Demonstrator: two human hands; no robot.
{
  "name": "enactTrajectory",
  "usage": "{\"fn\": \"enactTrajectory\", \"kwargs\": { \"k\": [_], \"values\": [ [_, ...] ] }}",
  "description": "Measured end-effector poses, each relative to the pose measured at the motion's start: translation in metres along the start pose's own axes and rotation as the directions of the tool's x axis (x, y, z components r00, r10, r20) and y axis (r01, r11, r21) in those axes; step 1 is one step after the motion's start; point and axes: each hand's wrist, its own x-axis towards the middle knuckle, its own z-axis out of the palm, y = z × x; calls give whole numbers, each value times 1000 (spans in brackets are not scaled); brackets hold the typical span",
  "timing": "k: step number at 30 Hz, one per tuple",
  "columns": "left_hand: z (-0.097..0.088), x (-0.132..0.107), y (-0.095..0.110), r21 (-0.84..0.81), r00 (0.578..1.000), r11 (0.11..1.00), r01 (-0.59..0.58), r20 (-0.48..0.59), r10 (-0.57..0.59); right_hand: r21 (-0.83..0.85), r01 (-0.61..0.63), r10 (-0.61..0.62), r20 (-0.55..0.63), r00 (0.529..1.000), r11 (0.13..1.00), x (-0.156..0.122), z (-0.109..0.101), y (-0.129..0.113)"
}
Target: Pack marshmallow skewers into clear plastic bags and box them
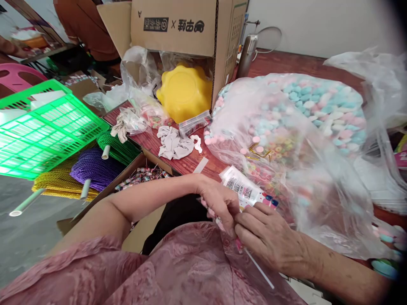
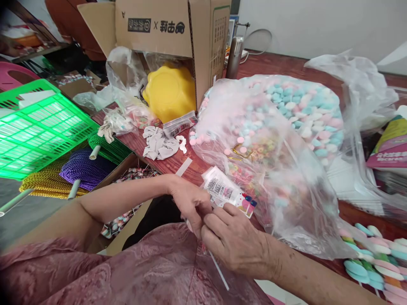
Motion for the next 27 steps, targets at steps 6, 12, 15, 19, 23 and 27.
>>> {"fn": "enactTrajectory", "kwargs": {
  "k": [6,12,15,19,23,27],
  "values": [
    [22,-21,40,756,641,600,263,-601,477,-46,-401,385,-203,900,915,8,12,54],
    [26,7,5,550,577,833,-61,-662,479,407,-621,741,-307,598,670,29,6,54],
    [8,11,-9,137,512,913,-383,-791,334,849,-438,794,36,607,297,37,25,19],
    [9,-11,-7,222,401,884,-412,-826,395,870,-438,816,74,573,228,36,40,7],
    [32,-39,-21,-7,572,891,-454,-769,285,526,-423,655,-408,636,738,48,39,14],
    [47,-76,-48,29,673,949,-314,-698,244,362,-192,363,-495,789,912,72,61,3]
  ]
}}
